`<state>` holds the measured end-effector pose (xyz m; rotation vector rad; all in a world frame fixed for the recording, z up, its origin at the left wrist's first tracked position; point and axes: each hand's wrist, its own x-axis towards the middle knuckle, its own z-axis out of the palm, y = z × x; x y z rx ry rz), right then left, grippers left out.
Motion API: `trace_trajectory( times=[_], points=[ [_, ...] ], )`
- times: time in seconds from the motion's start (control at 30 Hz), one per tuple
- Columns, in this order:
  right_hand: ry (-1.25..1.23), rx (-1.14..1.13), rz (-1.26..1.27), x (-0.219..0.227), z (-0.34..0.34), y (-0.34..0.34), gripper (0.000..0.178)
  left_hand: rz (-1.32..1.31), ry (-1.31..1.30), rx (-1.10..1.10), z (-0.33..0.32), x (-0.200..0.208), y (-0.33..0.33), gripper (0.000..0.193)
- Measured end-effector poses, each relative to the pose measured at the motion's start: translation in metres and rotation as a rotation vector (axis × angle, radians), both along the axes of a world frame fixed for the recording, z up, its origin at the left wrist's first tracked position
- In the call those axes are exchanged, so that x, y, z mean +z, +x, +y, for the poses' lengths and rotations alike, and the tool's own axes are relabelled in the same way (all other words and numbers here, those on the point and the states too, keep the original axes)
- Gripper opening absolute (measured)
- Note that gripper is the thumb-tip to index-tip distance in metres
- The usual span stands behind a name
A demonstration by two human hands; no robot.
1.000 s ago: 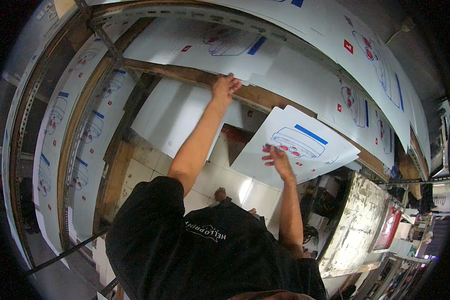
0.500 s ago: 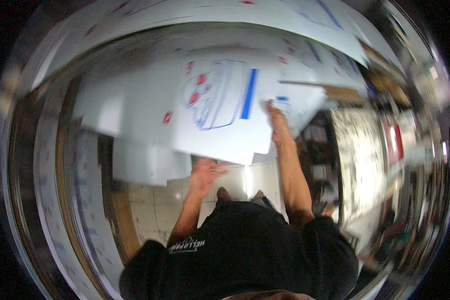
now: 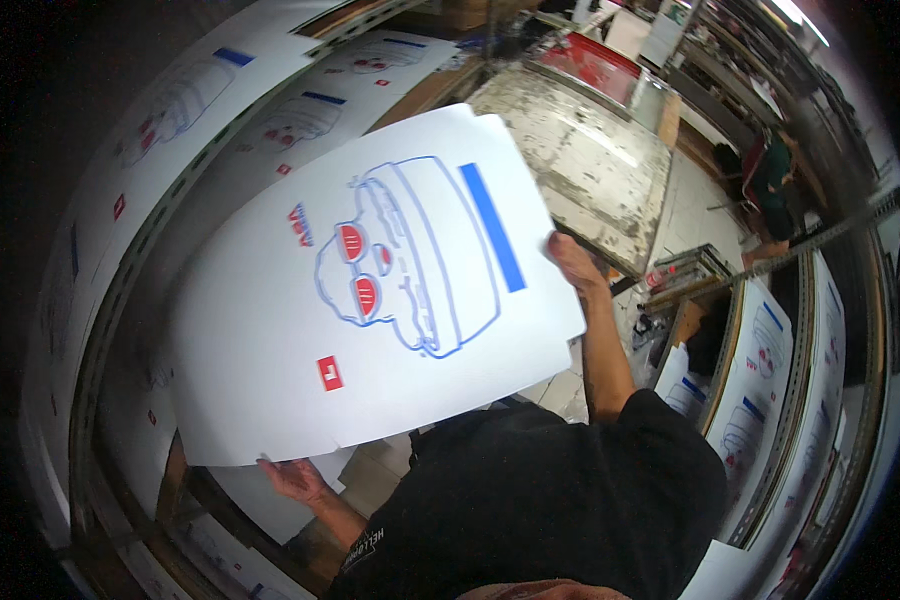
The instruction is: The person performs screen printing on large white sheets using a red ink squeegee. They place sheets under a screen, pull ink across the mesh, lift the screen to reveal the printed design, and stack the finished sheets on a nearby rack.
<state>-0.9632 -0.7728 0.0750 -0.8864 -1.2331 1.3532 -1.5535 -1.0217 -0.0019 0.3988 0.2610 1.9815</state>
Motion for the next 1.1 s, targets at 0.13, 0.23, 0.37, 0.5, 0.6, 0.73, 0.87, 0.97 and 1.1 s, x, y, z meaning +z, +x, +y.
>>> trace_trajectory(
  times=[0.13, 0.23, 0.37, 0.5, 0.6, 0.73, 0.87, 0.97, 1.1],
  points=[
    [-0.019, -0.355, 0.007, -0.112, -0.102, 0.19, 0.032, 0.169, -0.181, -0.059, 0.019, 0.062, 0.064, 0.047],
    [-0.209, -0.547, 0.21, -0.08, -0.191, 0.198, 0.039, 0.106, -0.243, -0.175, 0.047, 0.1, 0.126, 0.047],
    [-0.402, -0.755, 0.44, -0.066, -0.299, 0.199, 0.049, 0.018, -0.269, -0.45, 0.106, 0.117, 0.191, 0.045],
    [-0.468, -0.859, 0.596, -0.09, -0.368, 0.189, 0.059, 0.117, -0.265, -0.615, 0.185, 0.105, 0.286, 0.04],
    [-0.422, -0.873, 0.688, -0.118, -0.394, 0.147, 0.071, 0.144, -0.288, -0.752, 0.256, 0.089, 0.306, 0.041],
    [-0.398, -0.877, 0.692, -0.15, -0.421, 0.114, 0.091, 0.212, -0.168, -0.99, 0.325, 0.043, 0.358, 0.037],
    [-0.499, -0.753, 0.845, -0.163, -0.445, 0.071, 0.068, 0.294, -0.224, -1.055, 0.378, 0.01, 0.41, 0.028],
    [-0.792, -0.602, 0.759, -0.159, -0.442, 0.052, 0.051, 0.422, -0.281, -1.069, 0.423, -0.014, 0.451, 0.028],
    [-0.815, -0.202, 0.337, -0.169, -0.418, 0.01, 0.055, 0.74, -0.515, -0.962, 0.483, -0.037, 0.474, 0.032]
  ],
)
